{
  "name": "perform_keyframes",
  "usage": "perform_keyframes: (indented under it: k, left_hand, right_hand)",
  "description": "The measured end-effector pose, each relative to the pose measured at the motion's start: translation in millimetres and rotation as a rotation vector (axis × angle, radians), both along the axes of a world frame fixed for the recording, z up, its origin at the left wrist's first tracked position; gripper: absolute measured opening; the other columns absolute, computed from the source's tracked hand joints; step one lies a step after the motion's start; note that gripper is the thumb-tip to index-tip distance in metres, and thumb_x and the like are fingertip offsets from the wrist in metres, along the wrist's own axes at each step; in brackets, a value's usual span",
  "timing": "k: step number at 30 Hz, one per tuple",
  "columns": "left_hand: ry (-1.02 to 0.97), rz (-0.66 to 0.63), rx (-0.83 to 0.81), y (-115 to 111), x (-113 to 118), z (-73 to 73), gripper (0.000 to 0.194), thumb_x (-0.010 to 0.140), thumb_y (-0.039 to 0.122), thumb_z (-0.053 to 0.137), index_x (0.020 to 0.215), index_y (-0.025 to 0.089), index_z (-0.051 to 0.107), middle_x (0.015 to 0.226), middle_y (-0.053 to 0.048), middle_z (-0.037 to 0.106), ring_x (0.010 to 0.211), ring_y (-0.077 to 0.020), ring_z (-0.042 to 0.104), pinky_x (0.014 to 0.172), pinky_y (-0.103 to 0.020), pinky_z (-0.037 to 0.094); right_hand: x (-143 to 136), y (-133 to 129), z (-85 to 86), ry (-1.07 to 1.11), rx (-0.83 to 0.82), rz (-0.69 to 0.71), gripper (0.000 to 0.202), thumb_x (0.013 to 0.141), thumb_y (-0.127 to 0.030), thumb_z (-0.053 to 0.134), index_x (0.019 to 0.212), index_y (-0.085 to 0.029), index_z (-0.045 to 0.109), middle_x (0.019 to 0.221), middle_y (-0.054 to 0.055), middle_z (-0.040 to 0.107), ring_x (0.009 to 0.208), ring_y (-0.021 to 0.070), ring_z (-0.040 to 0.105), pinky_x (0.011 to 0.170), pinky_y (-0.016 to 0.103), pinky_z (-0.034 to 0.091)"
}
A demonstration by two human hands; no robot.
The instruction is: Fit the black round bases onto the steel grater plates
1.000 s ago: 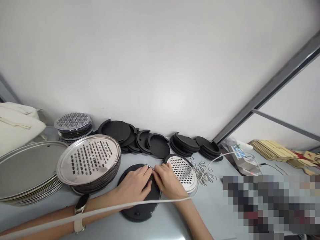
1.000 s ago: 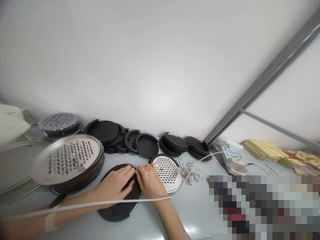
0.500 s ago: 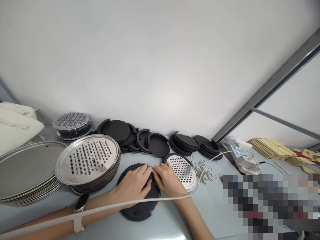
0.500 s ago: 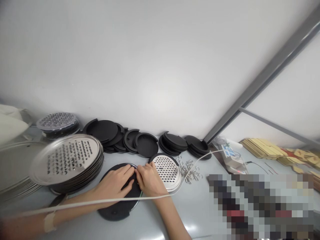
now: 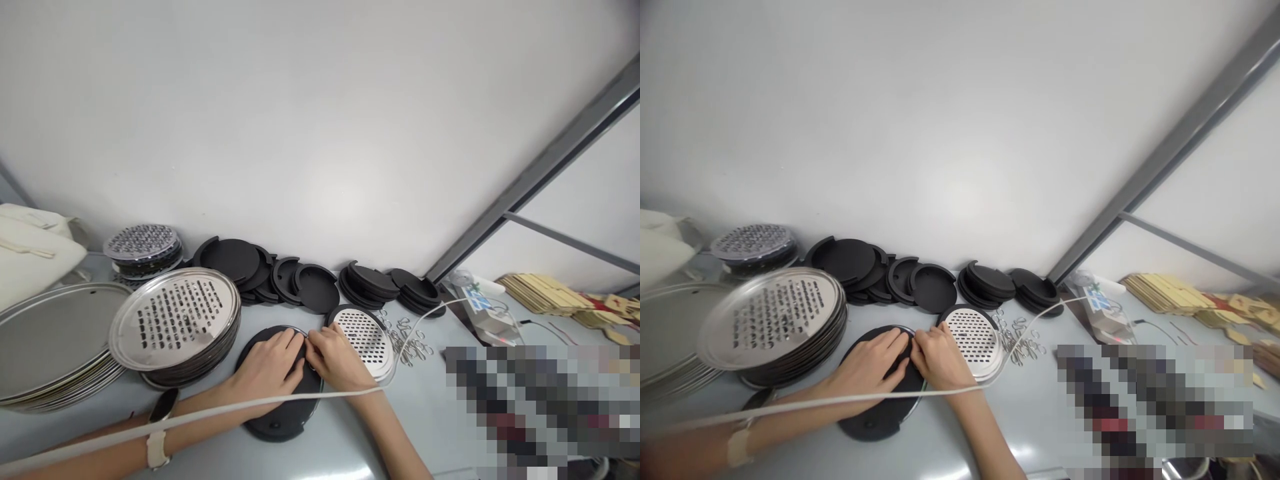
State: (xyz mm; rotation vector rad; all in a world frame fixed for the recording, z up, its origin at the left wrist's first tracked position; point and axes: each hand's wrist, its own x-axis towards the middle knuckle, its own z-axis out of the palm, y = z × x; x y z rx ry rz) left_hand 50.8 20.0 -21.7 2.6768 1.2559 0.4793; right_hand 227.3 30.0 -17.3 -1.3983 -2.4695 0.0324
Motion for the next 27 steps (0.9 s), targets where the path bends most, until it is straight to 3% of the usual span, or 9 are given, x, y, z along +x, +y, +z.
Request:
perform_keyframes:
  k: [5,12,19,27]
  left_hand:
    - [-0.013,0.034,0.007,4.2,1.4,0.3,0.008,0.092,0.020,0.039,0.092,0.020,0.047,0.090,-0.004,0.053,0.082,-0.0201,0.054,0.063,-0.029,0.041]
    - [-0.022,0.041,0.019,8.1,1.5,2.4,0.009,0.092,0.020,0.039,0.092,0.019,0.048,0.089,-0.004,0.053,0.082,-0.0200,0.054,0.063,-0.028,0.043]
    - [-0.036,-0.084,0.008,1.6,-1.7,3.4,0.014,0.090,0.019,0.043,0.102,0.020,0.050,0.094,-0.003,0.054,0.083,-0.0193,0.055,0.064,-0.029,0.044]
    - [-0.002,-0.037,-0.008,-0.7,-0.5,2.7,0.010,0.090,0.021,0.043,0.097,0.020,0.050,0.094,-0.003,0.055,0.083,-0.0191,0.054,0.063,-0.030,0.042]
  right_hand:
    - [1.4,0.3,1.3,0.021,-0.009,0.023,0.028,0.089,-0.012,0.049,0.063,-0.021,0.042,0.056,-0.003,0.045,0.056,0.0144,0.042,0.069,0.028,0.034]
    - [-0.1,-1.6,3.0,-0.021,0.021,0.004,0.027,0.096,-0.017,0.041,0.070,-0.020,0.047,0.061,-0.001,0.051,0.059,0.0159,0.045,0.070,0.030,0.035]
    - [-0.4,-3.3,4.5,-0.006,0.006,-0.029,0.026,0.098,-0.018,0.039,0.073,-0.020,0.048,0.066,0.001,0.054,0.064,0.0172,0.049,0.073,0.030,0.034]
    - [1.1,-1.9,-0.3,-0.029,-0.005,-0.028,0.027,0.096,-0.017,0.040,0.070,-0.020,0.047,0.063,0.000,0.053,0.060,0.0166,0.047,0.073,0.030,0.034]
